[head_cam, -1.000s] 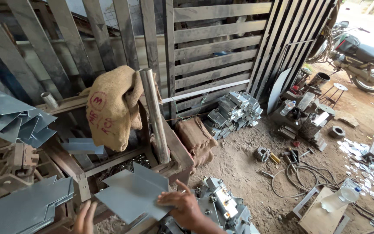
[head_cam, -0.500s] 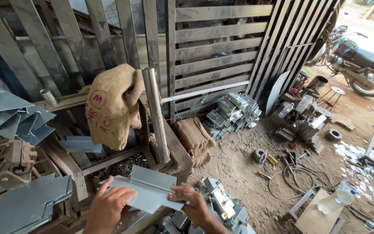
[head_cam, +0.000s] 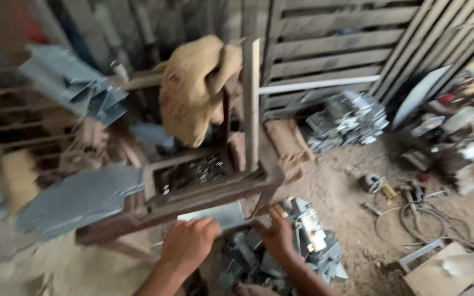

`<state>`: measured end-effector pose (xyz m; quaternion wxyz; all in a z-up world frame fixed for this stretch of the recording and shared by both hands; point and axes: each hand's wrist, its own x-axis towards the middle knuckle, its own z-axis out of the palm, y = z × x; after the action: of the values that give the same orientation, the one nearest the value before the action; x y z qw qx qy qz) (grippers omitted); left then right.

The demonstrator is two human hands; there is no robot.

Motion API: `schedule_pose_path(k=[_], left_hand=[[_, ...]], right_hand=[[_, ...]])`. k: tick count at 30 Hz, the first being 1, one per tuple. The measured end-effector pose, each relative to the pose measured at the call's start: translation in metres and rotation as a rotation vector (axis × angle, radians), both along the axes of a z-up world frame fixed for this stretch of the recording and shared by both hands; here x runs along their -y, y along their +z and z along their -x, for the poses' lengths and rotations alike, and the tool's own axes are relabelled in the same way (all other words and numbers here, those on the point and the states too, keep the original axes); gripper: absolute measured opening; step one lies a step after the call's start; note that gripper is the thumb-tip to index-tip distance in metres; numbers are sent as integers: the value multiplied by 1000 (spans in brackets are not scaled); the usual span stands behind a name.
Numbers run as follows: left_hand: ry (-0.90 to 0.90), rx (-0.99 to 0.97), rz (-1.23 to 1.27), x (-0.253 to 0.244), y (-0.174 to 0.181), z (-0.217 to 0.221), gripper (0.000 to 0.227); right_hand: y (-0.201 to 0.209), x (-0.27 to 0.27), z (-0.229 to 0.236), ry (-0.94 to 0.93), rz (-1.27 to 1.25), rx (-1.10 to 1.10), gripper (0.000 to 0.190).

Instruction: The person repeatedly picks up flat metal sheets from a stack, places them into a manual bending machine, and uses a lever to bend the sheets. After each bend, the person removes the sheet and places it onto a growing pile of finished pieces. The process is repeated for multiple sheets throughout the clip.

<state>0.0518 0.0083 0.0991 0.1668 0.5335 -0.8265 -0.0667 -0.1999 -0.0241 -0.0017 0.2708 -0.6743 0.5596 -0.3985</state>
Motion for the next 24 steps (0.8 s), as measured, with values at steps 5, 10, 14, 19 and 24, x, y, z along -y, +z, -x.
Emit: schedule_pose_path(k=[5,10,14,19,24], left_hand=[[13,17,-40,12,6,-2,17],[105,65,-198,45,12,-8,22],[127,60,-189,66,19,-13,25],[157,19,-166,84,22,-17,24],[184,159,-417,95,23,-15,29]], right_hand=[[-8,14,-17,-113,-30,-192,49],[-10,37,-24,-73,156,-188,57],[1,57,-30,-83,-151,-150,49],[-9,80,-29,-86,115,-165,47],[-29,68,-35,-172,348,-157,64]])
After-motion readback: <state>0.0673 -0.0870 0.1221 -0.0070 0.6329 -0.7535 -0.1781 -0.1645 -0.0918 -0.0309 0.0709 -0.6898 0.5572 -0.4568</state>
